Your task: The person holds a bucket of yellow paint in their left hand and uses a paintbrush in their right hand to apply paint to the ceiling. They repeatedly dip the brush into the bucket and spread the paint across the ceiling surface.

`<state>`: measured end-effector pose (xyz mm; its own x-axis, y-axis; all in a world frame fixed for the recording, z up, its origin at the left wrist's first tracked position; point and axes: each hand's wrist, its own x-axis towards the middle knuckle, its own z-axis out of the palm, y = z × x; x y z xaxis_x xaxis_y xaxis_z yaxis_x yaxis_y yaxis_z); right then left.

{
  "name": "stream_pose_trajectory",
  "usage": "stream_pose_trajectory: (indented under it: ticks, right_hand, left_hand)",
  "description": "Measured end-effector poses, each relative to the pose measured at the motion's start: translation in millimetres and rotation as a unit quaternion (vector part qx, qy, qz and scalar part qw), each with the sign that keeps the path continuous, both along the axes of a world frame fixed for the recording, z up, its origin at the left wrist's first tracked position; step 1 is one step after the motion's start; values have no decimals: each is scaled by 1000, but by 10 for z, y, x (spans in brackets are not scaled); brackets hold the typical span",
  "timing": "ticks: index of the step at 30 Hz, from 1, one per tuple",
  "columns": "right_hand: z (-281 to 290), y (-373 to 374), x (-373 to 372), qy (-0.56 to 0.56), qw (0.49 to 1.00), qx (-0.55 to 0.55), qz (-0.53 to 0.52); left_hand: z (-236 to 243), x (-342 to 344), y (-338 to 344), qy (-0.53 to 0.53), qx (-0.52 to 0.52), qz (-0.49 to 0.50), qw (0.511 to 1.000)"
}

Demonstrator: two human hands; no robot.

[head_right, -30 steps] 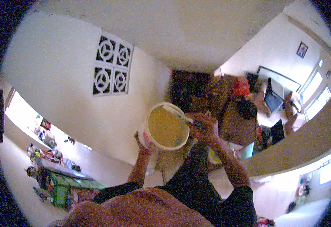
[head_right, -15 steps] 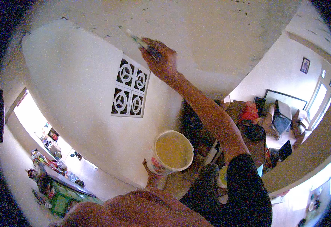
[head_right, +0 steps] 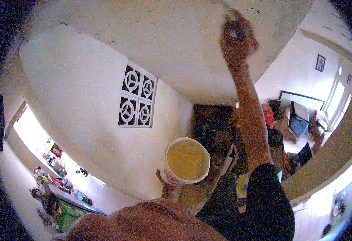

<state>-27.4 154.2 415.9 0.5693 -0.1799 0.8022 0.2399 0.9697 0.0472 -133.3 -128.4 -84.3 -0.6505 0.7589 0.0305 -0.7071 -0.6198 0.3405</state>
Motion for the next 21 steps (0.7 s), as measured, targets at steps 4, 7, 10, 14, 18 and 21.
stream_pose_trajectory:
  ticks: [4,7,10,14,18,21]
  right_hand:
    - [-230,-115,-41,48,999,-18,-6]
    - [-155,-166,-622,-9,999,-22,-35]
    - [-104,-542,-1327,-111,990,56,64]
    - [-131,-1010,-1909,-274,951,118,79]
    - [-124,-839,-1946,-250,956,130,80]
    - [-58,-322,-1459,-200,975,54,79]
  left_hand:
    - [-101,-62,-82,-13,6,9,1000]
    - [-146,-42,-34,-16,9,-4,1000]
    - [-135,-82,-112,-10,11,3,1000]
    - [-157,-79,-204,-8,11,6,1000]
    - [-150,-71,-260,-4,17,8,1000]
    - [-186,-54,-296,-5,27,7,1000]
